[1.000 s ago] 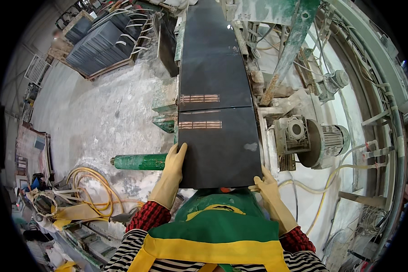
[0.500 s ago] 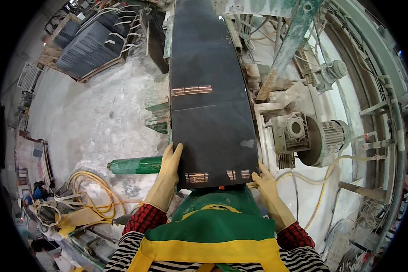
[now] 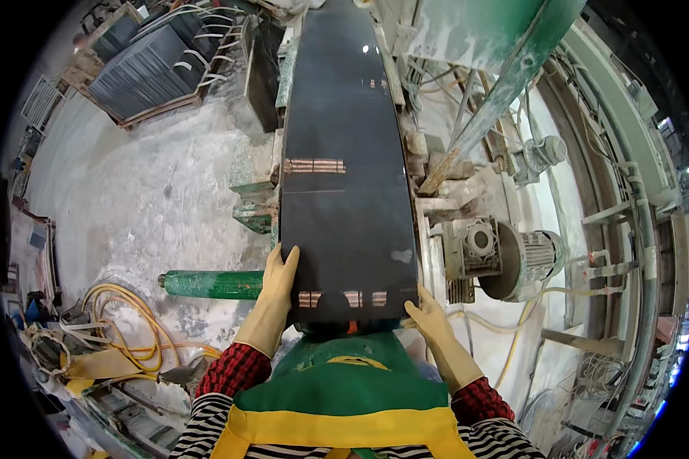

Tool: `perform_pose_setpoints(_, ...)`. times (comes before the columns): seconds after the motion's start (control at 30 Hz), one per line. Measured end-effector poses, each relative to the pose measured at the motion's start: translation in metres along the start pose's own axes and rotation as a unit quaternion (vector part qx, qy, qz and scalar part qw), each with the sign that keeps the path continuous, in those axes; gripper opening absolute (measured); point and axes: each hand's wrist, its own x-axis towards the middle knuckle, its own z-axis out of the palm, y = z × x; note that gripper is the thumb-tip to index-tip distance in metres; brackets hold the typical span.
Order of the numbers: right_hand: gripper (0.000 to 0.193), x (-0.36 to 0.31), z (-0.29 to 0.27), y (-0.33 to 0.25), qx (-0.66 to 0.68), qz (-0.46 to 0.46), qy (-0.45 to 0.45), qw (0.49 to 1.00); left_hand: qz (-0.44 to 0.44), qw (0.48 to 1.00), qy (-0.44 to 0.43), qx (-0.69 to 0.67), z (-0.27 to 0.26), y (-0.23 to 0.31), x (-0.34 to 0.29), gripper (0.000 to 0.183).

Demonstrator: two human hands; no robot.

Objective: The person repeatedly picks up dark rectangular panels and feeds them into a conveyor machine in a factory. The person handles the panels one at a time, placing them onto the moving belt and guiding them through rollers.

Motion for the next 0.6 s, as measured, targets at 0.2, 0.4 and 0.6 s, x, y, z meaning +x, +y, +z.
perform_pose_setpoints(0.2, 0.055, -0.017, 0.004, -0.069, -0.544, -0.013, 0.05, 0.837, 0.059, 0.996, 0.06, -0.014, 0.005, -0.034, 0.021, 0.065)
perform_pose_setpoints(0.4, 0.039, -0.007, -0.027, -0.036, -0.463, -0.091, 0.142, 0.87, 0.125, 0.989, 0.044, -0.067, -0.006, -0.006, -0.014, 0.054)
perform_pose_setpoints(0.6, 0.048, -0.027, -0.037, -0.09, -0.192, -0.078, 0.046, 0.977, 0.096, 0.979, 0.07, -0.165, -0.039, -0.055, -0.047, 0.056)
